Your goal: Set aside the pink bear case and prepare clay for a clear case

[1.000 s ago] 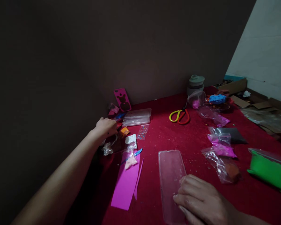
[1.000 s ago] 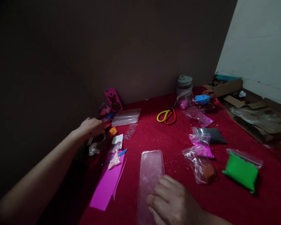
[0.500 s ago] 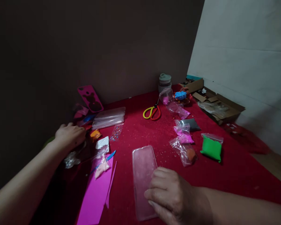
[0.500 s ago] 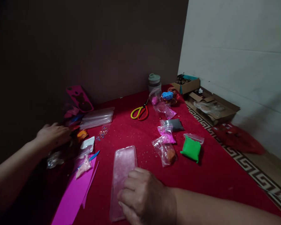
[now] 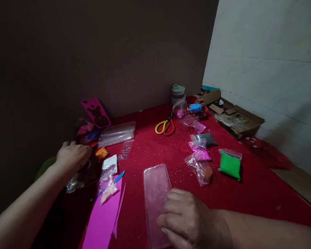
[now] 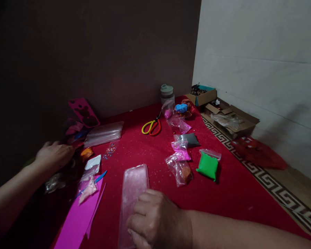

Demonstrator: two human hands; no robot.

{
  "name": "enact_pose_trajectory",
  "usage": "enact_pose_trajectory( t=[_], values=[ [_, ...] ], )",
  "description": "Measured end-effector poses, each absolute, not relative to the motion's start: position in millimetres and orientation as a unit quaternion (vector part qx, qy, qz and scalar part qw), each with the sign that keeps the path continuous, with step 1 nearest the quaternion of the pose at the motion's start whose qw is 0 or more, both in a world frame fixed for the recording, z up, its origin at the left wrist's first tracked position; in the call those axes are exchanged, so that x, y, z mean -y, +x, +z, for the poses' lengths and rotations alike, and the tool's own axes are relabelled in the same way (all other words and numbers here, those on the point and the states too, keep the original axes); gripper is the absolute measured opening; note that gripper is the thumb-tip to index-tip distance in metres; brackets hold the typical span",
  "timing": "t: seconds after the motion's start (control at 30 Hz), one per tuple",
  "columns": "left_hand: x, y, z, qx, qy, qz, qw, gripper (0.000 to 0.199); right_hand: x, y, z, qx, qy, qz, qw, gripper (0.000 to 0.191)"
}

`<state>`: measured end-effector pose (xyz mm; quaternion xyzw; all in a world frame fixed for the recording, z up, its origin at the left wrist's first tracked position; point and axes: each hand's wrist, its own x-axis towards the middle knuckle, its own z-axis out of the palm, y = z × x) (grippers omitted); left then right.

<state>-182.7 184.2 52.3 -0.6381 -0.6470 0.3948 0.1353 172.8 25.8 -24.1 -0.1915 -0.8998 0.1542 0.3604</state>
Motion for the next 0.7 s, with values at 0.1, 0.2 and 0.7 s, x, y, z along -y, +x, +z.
enact_pose_trajectory(
  t=[0.1,0.2,0.7],
  values=[
    [-186,-183,52,0.651,-0.63,0.4,0.137,0.031,-25,174,-22,0.891,-0.188,0.165,0.378,0.015],
    [-185,-183,53,0.65,-0.629,0.404,0.136,0.032,-25,174,-22,0.894,-0.189,0.169,0.37,0.015],
    [-179,-172,70,0.701,-0.648,0.267,0.135,0.034,-20,177,-14,0.873,-0.201,0.239,0.374,0.018]
  ],
)
